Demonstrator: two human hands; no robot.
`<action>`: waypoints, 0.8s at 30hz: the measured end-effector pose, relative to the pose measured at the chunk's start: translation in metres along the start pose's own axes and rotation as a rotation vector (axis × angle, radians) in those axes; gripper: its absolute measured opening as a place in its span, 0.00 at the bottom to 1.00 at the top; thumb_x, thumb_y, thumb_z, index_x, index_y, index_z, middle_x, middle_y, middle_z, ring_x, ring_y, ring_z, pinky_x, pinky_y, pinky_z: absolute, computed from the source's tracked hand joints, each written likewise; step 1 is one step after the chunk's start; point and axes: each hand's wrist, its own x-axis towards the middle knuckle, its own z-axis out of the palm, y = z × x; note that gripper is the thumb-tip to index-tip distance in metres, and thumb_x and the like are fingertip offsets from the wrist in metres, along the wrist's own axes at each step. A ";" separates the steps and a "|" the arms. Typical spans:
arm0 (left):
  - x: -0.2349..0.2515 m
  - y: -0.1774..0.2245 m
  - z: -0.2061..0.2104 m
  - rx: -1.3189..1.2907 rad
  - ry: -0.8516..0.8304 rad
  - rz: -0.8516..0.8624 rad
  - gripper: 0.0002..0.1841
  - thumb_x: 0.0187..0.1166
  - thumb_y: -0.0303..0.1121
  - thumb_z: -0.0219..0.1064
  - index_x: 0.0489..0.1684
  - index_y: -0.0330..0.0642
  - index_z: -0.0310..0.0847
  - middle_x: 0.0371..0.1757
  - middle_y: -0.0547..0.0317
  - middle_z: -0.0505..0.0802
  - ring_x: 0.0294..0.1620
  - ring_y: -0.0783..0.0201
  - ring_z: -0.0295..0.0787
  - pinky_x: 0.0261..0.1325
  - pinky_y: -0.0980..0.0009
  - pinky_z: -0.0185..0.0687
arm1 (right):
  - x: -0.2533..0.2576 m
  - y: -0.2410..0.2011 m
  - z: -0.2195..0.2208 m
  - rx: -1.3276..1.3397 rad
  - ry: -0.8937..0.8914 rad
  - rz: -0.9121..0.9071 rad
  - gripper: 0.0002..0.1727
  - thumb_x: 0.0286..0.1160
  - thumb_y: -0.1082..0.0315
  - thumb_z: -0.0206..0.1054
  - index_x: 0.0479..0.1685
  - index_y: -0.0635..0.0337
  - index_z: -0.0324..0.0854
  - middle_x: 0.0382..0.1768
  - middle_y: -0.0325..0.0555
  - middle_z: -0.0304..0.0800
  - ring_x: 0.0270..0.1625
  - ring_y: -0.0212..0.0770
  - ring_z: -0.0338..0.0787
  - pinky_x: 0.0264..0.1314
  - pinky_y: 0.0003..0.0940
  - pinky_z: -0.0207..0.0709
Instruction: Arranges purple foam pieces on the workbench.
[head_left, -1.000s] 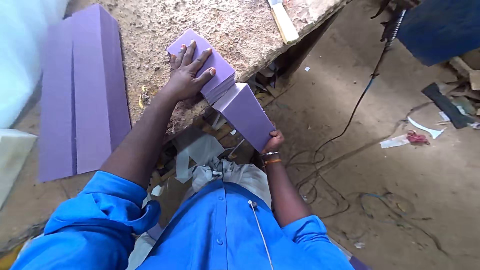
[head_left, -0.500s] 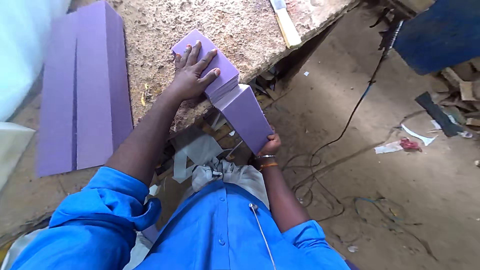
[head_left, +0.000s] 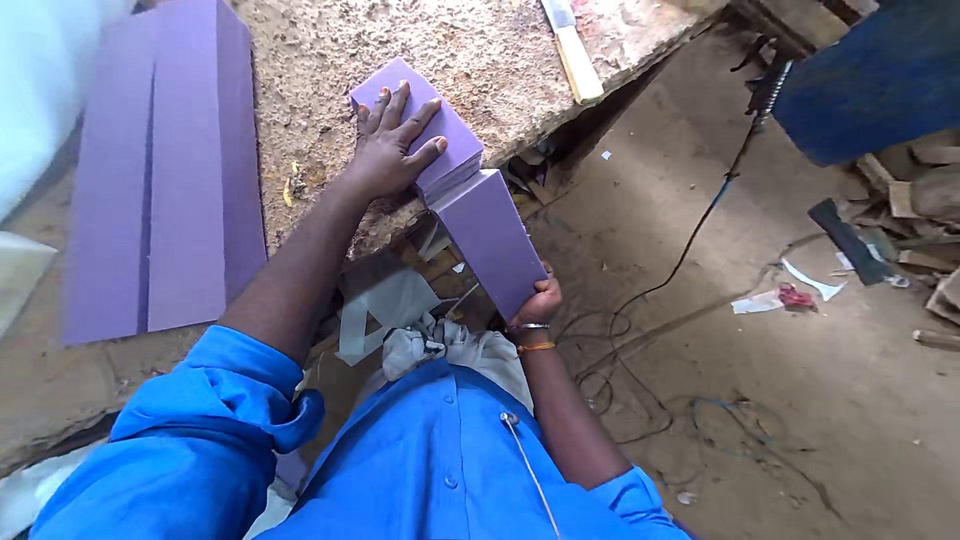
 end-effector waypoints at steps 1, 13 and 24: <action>0.000 0.000 0.000 0.002 0.002 0.000 0.37 0.82 0.73 0.44 0.92 0.77 0.58 0.98 0.54 0.48 0.98 0.47 0.31 0.93 0.36 0.18 | -0.003 -0.003 0.003 0.013 0.017 0.011 0.16 0.73 0.67 0.42 0.42 0.42 0.77 0.33 0.30 0.88 0.36 0.28 0.89 0.36 0.32 0.83; 0.000 -0.001 0.002 -0.002 0.018 0.015 0.37 0.82 0.73 0.45 0.92 0.76 0.60 0.98 0.52 0.50 0.98 0.45 0.32 0.93 0.36 0.19 | -0.044 -0.062 0.021 -0.058 0.080 0.079 0.17 0.73 0.68 0.47 0.54 0.43 0.76 0.44 0.35 0.89 0.43 0.33 0.90 0.39 0.37 0.85; 0.000 -0.003 0.004 -0.019 0.024 0.009 0.36 0.81 0.73 0.44 0.91 0.78 0.60 0.98 0.55 0.49 0.99 0.48 0.31 0.93 0.36 0.19 | -0.055 -0.077 0.030 -0.092 0.116 0.064 0.17 0.77 0.67 0.47 0.58 0.42 0.75 0.46 0.36 0.89 0.44 0.34 0.91 0.40 0.38 0.87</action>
